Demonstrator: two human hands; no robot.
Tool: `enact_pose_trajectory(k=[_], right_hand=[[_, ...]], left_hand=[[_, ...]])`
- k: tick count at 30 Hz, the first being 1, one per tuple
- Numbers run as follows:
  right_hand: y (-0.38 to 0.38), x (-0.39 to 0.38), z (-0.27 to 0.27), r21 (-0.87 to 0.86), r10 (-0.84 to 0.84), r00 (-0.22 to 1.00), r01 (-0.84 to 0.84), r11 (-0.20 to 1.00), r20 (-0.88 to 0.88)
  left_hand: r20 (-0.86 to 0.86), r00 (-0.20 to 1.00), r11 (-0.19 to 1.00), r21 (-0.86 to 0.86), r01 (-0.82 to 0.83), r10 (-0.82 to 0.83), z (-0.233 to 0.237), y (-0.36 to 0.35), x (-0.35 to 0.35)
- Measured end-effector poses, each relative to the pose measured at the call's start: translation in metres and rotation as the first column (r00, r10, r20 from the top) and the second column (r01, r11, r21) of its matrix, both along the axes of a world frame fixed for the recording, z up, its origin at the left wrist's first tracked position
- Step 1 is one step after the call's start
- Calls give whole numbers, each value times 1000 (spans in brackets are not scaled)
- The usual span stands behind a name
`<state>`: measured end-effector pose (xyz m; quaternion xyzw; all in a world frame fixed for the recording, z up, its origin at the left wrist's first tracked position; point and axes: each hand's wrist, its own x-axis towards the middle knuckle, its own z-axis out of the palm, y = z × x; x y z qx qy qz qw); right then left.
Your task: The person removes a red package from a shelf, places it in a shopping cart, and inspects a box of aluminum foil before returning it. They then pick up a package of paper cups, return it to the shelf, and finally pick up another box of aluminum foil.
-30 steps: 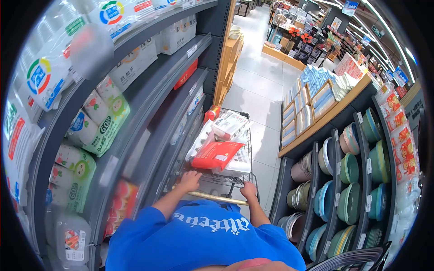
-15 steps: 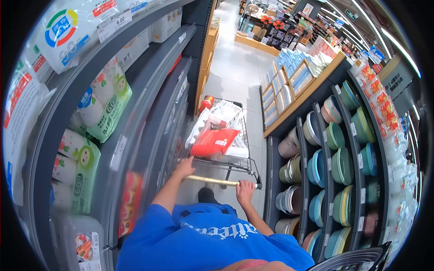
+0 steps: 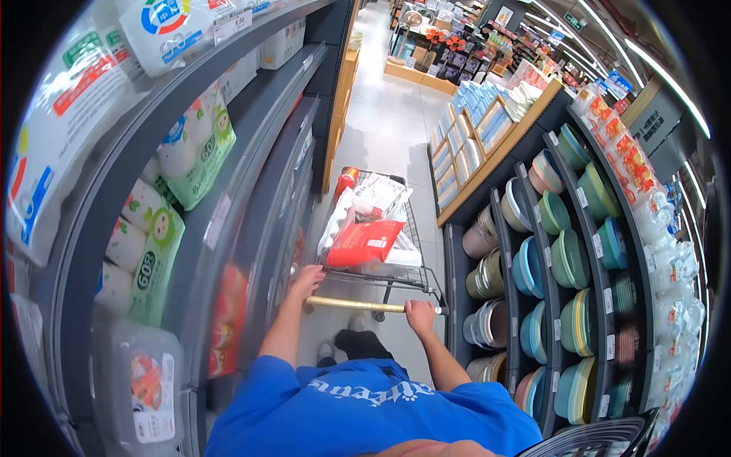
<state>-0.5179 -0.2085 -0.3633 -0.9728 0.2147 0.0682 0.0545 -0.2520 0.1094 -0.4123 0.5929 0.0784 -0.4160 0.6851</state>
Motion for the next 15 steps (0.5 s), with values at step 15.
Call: enact_pose_trajectory(k=[15], right_hand=[[7, -73, 23, 398, -262, 951, 307, 865, -165]], left_hand=[[-79, 997, 929, 366, 48, -20, 1, 29, -147]])
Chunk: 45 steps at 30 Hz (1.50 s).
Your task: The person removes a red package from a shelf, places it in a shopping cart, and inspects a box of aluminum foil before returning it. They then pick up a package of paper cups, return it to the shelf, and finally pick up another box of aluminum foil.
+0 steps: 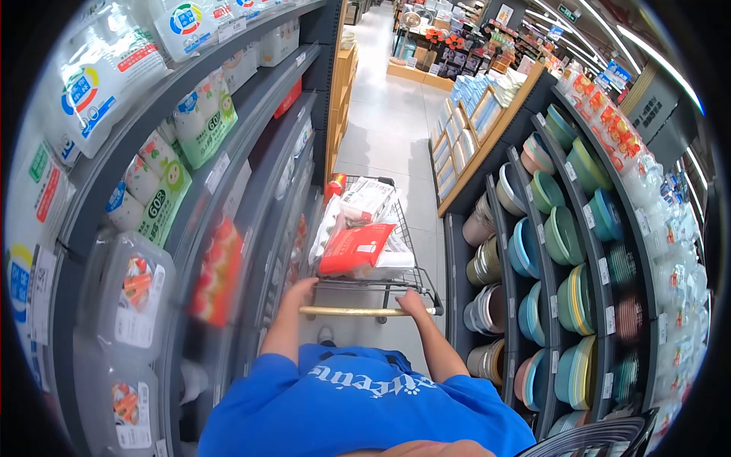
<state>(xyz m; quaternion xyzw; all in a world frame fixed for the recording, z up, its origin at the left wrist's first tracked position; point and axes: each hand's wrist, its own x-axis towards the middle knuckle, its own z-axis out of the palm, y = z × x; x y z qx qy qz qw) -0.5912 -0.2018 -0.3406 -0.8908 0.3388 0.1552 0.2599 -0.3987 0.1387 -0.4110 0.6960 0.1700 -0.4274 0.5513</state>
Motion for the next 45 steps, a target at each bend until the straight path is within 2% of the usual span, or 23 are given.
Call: enact_pose_trajectory(k=[1, 2, 3, 5, 6, 7, 9, 10, 12, 14, 17, 18, 20, 24, 26, 27, 28, 31, 32, 35, 37, 41, 45], right_hand=[[-2, -7, -10, 56, -81, 992, 76, 996, 94], [-5, -15, -19, 71, -156, 972, 145, 987, 177], [-9, -24, -23, 203, -294, 936, 256, 945, 192], [-14, -45, -33, 463, -556, 816, 435, 772, 160], [-16, -51, -48, 606, -708, 706, 549, 576, 33], [-20, -64, -64, 664, -750, 661, 566, 489, -10], [-28, -88, -90, 761, -815, 571, 572, 307, -101], [-20, -101, -85, 812, -826, 549, 537, 230, -129], [1, -116, -102, 824, -885, 456, 534, 188, -94], [15, -136, -129, 851, -925, 363, 516, 101, -110], [39, -169, -105, 829, -890, 442, 535, 165, -108], [43, -178, -105, 838, -878, 455, 528, 136, -145], [47, -201, -127, 854, -848, 483, 515, 73, -219], [74, -242, -115, 880, -852, 469, 474, 20, -233], [86, -266, -107, 895, -849, 484, 444, 32, -210], [90, -273, -102, 904, -849, 492, 426, 43, -192], [94, -279, -98, 898, -853, 481, 438, 36, -200], [104, -300, -108, 892, -868, 449, 452, 16, -212], [106, -307, -112, 893, -873, 438, 450, 5, -215], [114, -319, -116, 894, -880, 429, 449, 11, -205], [117, -329, -133, 895, -870, 444, 445, 8, -213], [130, -343, -128, 884, -896, 399, 468, 16, -195], [138, -355, -125, 878, -873, 435, 478, 15, -222]], left_hand=[[-44, 993, 994, -2, -106, 105, 5, 3, -12], [-122, 983, 989, -38, -140, 134, 2, 9, -20], [-164, 969, 970, -127, -207, 185, 16, 11, -36], [-256, 927, 896, -282, -342, 273, 68, 21, -78], [-273, 907, 871, -292, -396, 321, 55, 26, -88], [-289, 884, 841, -301, -449, 368, 42, 30, -97], [-302, 786, 793, -133, -595, 539, 5, 33, -106], [-329, 797, 780, -217, -586, 507, 1, 43, -117], [-373, 819, 732, -381, -565, 437, -4, 63, -141], [-331, 791, 676, -410, -612, 515, -4, 74, -168], [-299, 752, 654, -372, -659, 587, -27, 97, -193], [-293, 757, 666, -359, -654, 584, -40, 108, -202], [-257, 767, 697, -321, -641, 588, -25, 113, -223], [37, 833, 834, -29, -551, 551, -36, 127, -259], [239, 872, 889, 65, -453, 427, -81, 145, -276], [332, 876, 907, 113, -405, 350, -114, 156, -280], [425, 844, 888, 166, -429, 328, -161, 169, -282], [350, 875, 900, 155, -407, 335, -148, 180, -305], [357, 885, 894, 219, -390, 298, -143, 181, -310], [269, 905, 908, 176, -381, 329, -73, 173, -332], [259, 915, 918, 170, -358, 309, -62, 180, -335], [206, 917, 919, 132, -372, 342, -34, 184, -357], [123, 938, 942, 47, -332, 324, -28, 206, -370]])
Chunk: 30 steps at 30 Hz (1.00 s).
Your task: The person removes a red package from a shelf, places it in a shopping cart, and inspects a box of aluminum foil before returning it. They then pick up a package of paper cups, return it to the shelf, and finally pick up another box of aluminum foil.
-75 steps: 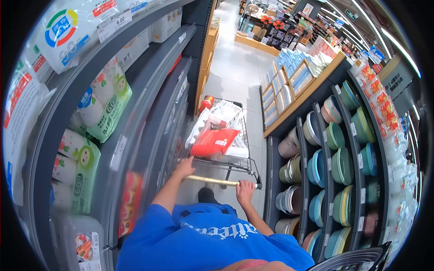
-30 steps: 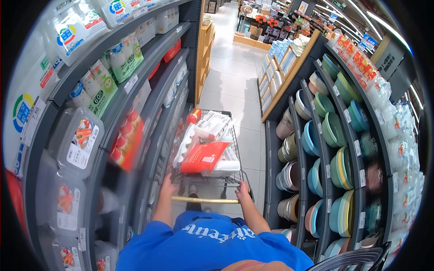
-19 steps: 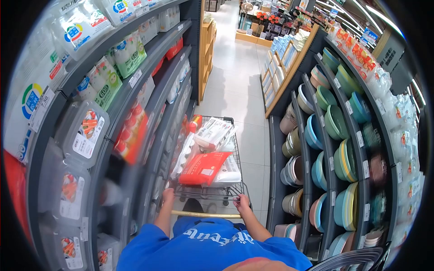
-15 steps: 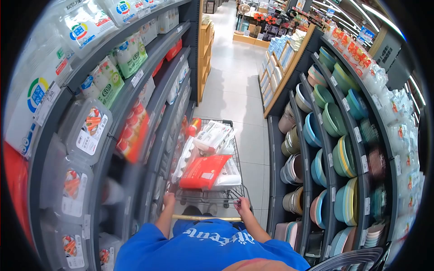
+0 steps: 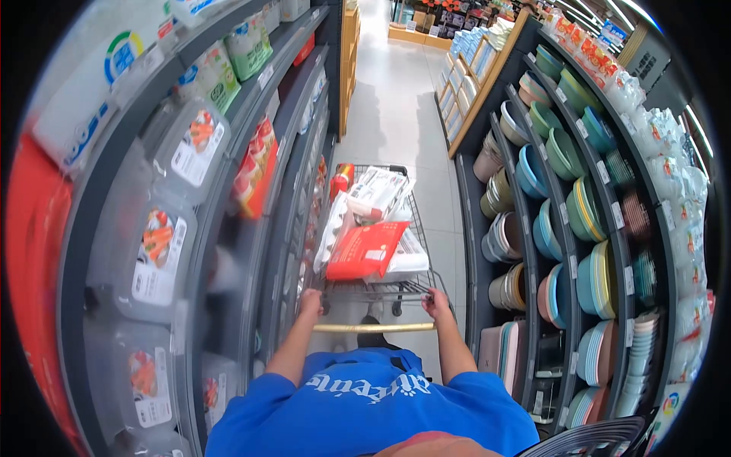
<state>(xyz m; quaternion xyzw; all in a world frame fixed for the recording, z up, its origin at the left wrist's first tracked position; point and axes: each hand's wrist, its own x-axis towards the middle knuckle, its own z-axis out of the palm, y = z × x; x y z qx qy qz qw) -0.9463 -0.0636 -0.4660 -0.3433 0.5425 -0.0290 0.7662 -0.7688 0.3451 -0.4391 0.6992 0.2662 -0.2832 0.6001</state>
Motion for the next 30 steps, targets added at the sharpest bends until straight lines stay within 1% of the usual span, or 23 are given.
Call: enact_pose_trajectory(k=[2, 5, 7, 8, 9, 11, 15, 19, 23, 26, 30], right_hand=[[6, -13, 1, -14, 23, 1000, -23, 1000, -10], [25, -33, 7, -73, 34, 998, -38, 997, -56], [45, -48, 20, -83, 31, 998, -35, 996, -46], [53, -51, 27, -88, 31, 999, -34, 996, -34], [56, -59, 31, -56, 57, 998, -57, 997, -11], [69, -74, 34, -67, 44, 998, -46, 997, -38], [91, -112, 32, -70, 50, 997, -54, 996, -56], [108, -144, 30, -49, 27, 998, -30, 998, -51], [125, -175, 35, -34, 48, 999, -48, 998, 9], [136, -194, 32, -34, 46, 999, -46, 998, 2], [152, -227, 33, -65, 80, 996, -78, 995, 30]], left_hand=[[24, 1000, 1000, -9, 4, -3, 15, 3, -12], [-3, 1000, 1000, -17, -11, 11, 14, 15, -26], [-9, 1000, 1000, -19, -13, 13, 14, 26, -41], [-5, 1000, 1000, -19, -15, 15, 15, 32, -45], [2, 1000, 1000, -6, -16, 16, 23, 34, -52], [1, 1000, 1000, 19, -15, 15, 30, 44, -70], [40, 999, 1000, -13, 2, -2, 23, 68, -104], [35, 999, 999, 44, 5, -7, 28, 87, -139], [12, 999, 995, 93, 34, -36, 41, 103, -170], [-6, 997, 991, 107, 83, -83, 33, 118, -190], [47, 997, 991, 121, 54, -60, 28, 133, -223]])
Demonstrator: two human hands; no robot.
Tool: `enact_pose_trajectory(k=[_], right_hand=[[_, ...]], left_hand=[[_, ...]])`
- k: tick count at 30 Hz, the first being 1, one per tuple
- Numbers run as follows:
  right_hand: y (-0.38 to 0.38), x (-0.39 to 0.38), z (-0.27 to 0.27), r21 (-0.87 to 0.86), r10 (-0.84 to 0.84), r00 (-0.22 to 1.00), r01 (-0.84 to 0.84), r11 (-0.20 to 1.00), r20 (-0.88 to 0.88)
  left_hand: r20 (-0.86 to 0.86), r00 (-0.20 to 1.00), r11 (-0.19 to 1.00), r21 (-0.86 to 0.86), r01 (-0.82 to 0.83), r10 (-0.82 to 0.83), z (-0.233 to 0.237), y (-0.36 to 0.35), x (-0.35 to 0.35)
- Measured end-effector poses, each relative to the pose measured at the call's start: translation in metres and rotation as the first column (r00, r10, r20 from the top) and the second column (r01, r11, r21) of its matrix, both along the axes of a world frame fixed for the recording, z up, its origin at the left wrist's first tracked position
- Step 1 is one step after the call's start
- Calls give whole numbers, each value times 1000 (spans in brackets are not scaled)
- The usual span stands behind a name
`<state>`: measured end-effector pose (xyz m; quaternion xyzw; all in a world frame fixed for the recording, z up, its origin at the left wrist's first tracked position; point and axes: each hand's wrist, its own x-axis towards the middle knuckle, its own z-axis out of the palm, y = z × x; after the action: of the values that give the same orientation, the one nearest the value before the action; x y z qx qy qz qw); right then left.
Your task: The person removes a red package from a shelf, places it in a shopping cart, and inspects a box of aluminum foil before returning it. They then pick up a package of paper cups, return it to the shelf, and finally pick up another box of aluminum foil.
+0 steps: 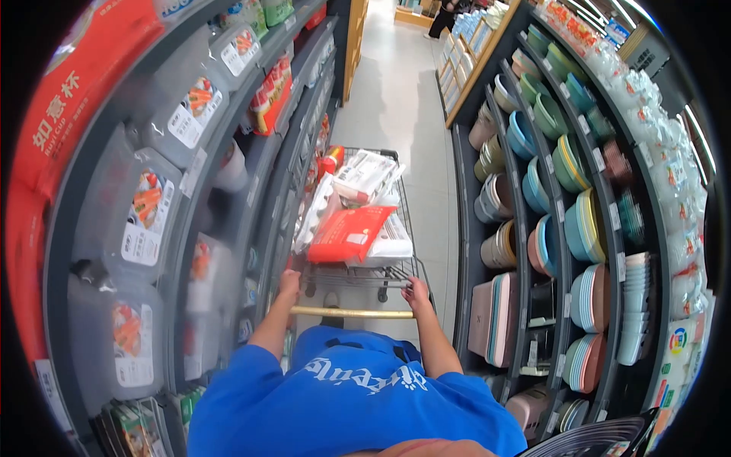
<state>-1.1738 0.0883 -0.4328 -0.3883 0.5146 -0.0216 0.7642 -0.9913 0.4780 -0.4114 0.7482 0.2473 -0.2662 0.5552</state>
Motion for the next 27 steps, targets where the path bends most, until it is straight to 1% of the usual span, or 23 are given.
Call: enact_pose_trajectory(k=[4, 5, 8, 9, 12, 13, 14, 16, 17, 18, 19, 20, 21, 23, 24, 25, 26, 27], right_hand=[[16, -29, 5, 52, -1, 1000, 0, 999, 20], [22, -36, 12, 60, -19, 999, 18, 998, 26], [38, -57, 19, 31, 6, 999, -7, 1000, 37], [40, -66, 12, 18, 40, 999, -41, 999, 25], [57, -87, 37, -10, 136, 991, -136, 991, -8], [59, -95, 32, -31, 178, 984, -179, 983, -16], [59, -104, 33, -47, 219, 974, -222, 974, -47], [62, -119, 47, -59, 302, 948, -309, 949, -95], [62, -129, 39, -69, 346, 932, -355, 932, -111], [60, -138, 43, -108, 452, 874, -474, 874, -180], [59, -150, 58, -129, 583, 780, -617, 776, -227], [56, -158, 74, -145, 696, 664, -744, 652, -274], [60, -151, 72, -91, 732, 648, -758, 646, -210], [51, -159, 85, 62, 795, 604, -792, 607, -58], [55, -160, 77, 30, 652, 758, -651, 758, -15], [60, -160, 59, 3, 481, 876, -481, 876, 31], [65, -159, 40, -15, 291, 953, -290, 957, 81], [65, -157, 10, -23, 159, 986, -158, 987, 45]], left_hand=[[74, 997, 999, 53, -4, 0, -10, 16, -29], [3, 1000, 999, 10, 30, -31, -8, 25, -34], [-24, 999, 999, -5, -35, 35, 0, 35, -62], [-9, 999, 998, -46, -43, 42, -2, 40, -72], [7, 999, 997, -55, -45, 45, 10, 45, -101], [-32, 997, 995, -77, -67, 64, 16, 46, -110], [-41, 997, 995, -66, -72, 69, 7, 50, -121], [-46, 996, 996, -23, -83, 82, 7, 56, -140], [-79, 992, 992, -60, -107, 102, 7, 62, -153], [-77, 993, 993, -64, -98, 93, 3, 69, -163], [-77, 994, 994, -69, -87, 82, -4, 77, -175], [-76, 994, 994, -75, -79, 73, -10, 84, -186], [-67, 995, 994, -82, -74, 69, -29, 96, -181], [-51, 996, 997, -29, -68, 66, -28, 105, -208], [-42, 997, 998, -11, -59, 58, -28, 108, -218], [-37, 997, 998, -20, -63, 62, -28, 112, -226], [-41, 997, 998, -9, -63, 62, -28, 116, -236], [-40, 997, 998, 2, -63, 63, -28, 119, -243]])
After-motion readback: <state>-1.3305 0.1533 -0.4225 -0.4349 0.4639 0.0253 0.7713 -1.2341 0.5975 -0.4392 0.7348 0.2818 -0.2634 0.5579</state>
